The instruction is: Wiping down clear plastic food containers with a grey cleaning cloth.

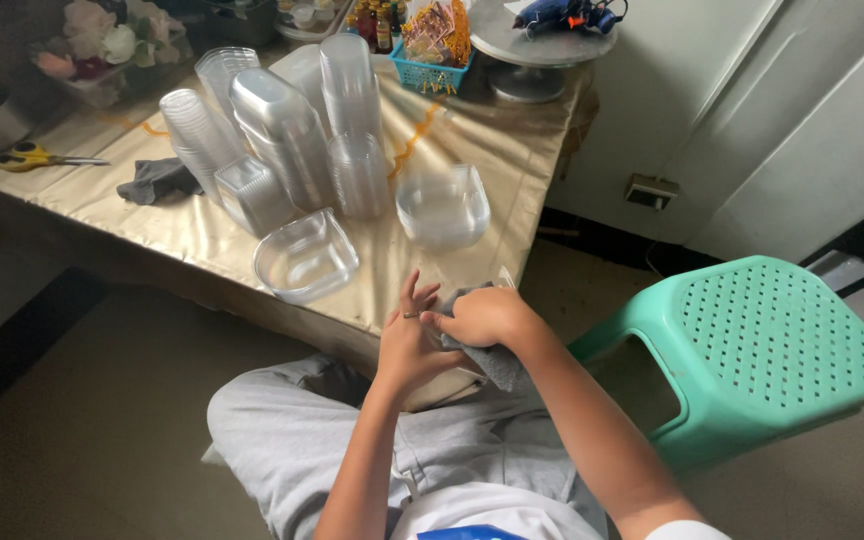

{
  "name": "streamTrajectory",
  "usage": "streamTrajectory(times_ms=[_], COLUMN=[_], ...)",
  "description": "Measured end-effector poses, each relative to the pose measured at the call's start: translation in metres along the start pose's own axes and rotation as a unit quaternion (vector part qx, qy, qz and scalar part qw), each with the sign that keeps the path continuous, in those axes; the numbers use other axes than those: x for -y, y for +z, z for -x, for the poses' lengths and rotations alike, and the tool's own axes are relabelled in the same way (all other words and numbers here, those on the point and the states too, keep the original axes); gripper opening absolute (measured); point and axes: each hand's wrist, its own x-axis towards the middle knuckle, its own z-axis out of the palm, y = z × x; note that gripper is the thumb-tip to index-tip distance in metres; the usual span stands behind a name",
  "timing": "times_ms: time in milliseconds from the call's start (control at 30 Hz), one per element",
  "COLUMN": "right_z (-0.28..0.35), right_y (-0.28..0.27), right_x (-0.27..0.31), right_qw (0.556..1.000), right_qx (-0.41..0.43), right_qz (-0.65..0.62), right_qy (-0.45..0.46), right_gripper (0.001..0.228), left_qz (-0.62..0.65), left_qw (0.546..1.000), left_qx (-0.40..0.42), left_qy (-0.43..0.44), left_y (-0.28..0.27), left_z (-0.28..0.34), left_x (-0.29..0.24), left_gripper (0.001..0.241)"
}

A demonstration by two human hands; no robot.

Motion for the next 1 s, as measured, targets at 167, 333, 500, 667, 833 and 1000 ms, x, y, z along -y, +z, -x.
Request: streamTrajectory(times_ms=[167,333,500,667,833,1000], right_z=[0.001,0.002,0.002,0.008,0.004,-0.019], right_y=[-0.004,-0.001,0.01,0.018,0.027,0.015], right_x=[0.01,0.013,0.021,0.028,0.02,0.006], right_qw=[1.0,1.0,1.0,0.999,0.999,1.0], right_qx=[0.017,0.026,-0.007,0.003,0.001,0.004], right_qz=[-0.006,-0.006,-0.005,0.038,0.053,0.014], right_qy=[0.0,-0.003,-0.005,0.003,0.004,0.004], right_gripper=[0.085,0.088,0.086,0.091,0.09,0.088], left_qz=[-0.008,0.017,0.029,0.021,0.019,0.01], left_qw=[1.0,1.0,0.999,0.999,1.0,1.0], left_qx=[0.009,0.012,0.009,0.003,-0.002,0.002], left_qy=[-0.001,-0.007,0.011,0.024,0.023,-0.004], left_y=[-0.001,0.0,0.003,0.001,0.002,-0.003], left_z=[-0.001,-0.001,0.0,0.002,0.001,0.001], left_x=[-0.001,0.004,0.012,0.008,0.009,-0.004], left_gripper=[0.145,0.149,0.144,0.138,0.138,0.138])
